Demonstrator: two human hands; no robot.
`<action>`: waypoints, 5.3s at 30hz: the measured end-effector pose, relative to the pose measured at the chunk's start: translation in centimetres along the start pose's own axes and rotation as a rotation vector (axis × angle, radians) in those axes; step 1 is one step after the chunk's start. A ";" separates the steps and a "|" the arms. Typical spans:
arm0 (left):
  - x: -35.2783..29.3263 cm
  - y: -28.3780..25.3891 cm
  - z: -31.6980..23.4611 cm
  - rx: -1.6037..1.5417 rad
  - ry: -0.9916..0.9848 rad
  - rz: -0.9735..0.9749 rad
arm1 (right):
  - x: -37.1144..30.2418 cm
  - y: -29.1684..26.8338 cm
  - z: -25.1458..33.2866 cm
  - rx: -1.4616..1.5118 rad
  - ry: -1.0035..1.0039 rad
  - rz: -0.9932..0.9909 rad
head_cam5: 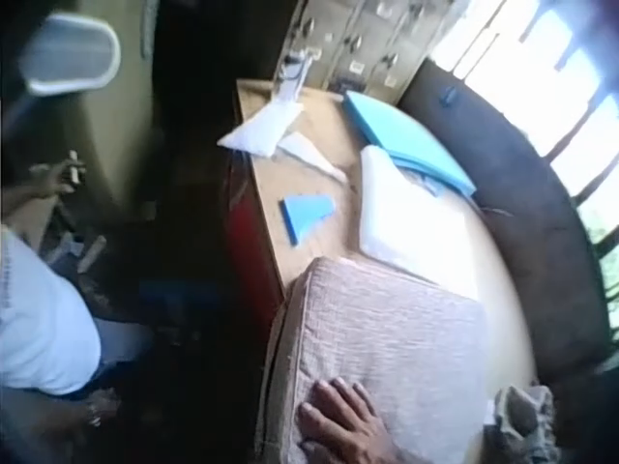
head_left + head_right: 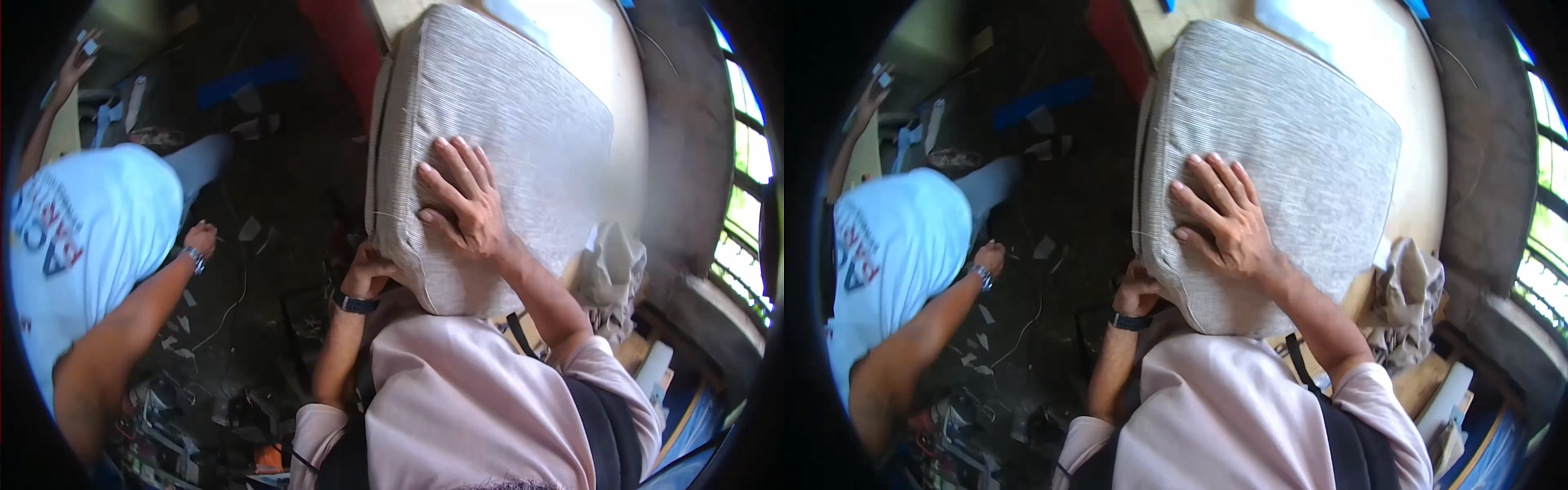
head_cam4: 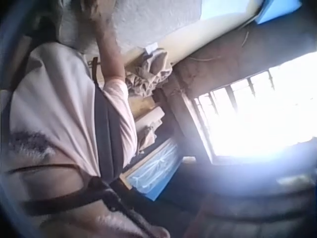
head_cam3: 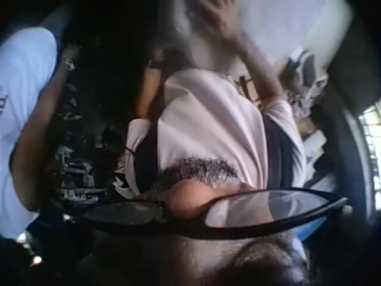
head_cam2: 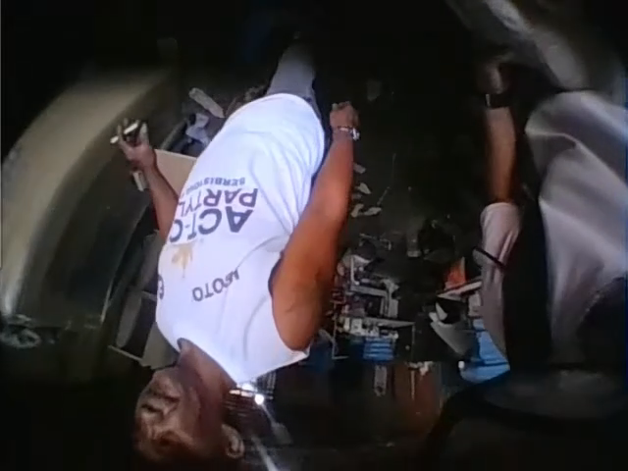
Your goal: Fitting and securing new upholstery fabric over a foam chair cushion at a workshop table.
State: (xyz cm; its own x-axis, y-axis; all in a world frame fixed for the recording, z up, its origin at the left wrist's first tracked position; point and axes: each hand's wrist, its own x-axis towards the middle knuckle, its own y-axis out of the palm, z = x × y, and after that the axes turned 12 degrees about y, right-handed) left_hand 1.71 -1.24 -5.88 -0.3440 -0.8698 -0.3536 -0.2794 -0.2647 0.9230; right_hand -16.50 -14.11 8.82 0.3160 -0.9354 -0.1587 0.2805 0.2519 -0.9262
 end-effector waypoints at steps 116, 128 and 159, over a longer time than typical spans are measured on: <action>2.8 11.9 3.8 0.920 0.383 -0.179 | -2.4 2.3 1.0 0.159 0.009 -0.298; 4.4 9.9 2.6 1.219 0.306 -0.132 | -22.9 0.2 -17.7 -0.006 0.740 -0.304; 3.9 -0.2 4.5 0.530 0.221 -0.322 | -15.6 -3.1 -27.2 -0.469 0.343 -0.487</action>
State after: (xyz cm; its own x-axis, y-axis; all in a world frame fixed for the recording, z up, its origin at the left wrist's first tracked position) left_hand -3.60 -2.71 -8.15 0.0070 -0.8613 -0.5080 -0.7605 -0.3344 0.5566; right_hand -46.96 -7.04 4.88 -0.0662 -0.9579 0.2792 -0.1230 -0.2699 -0.9550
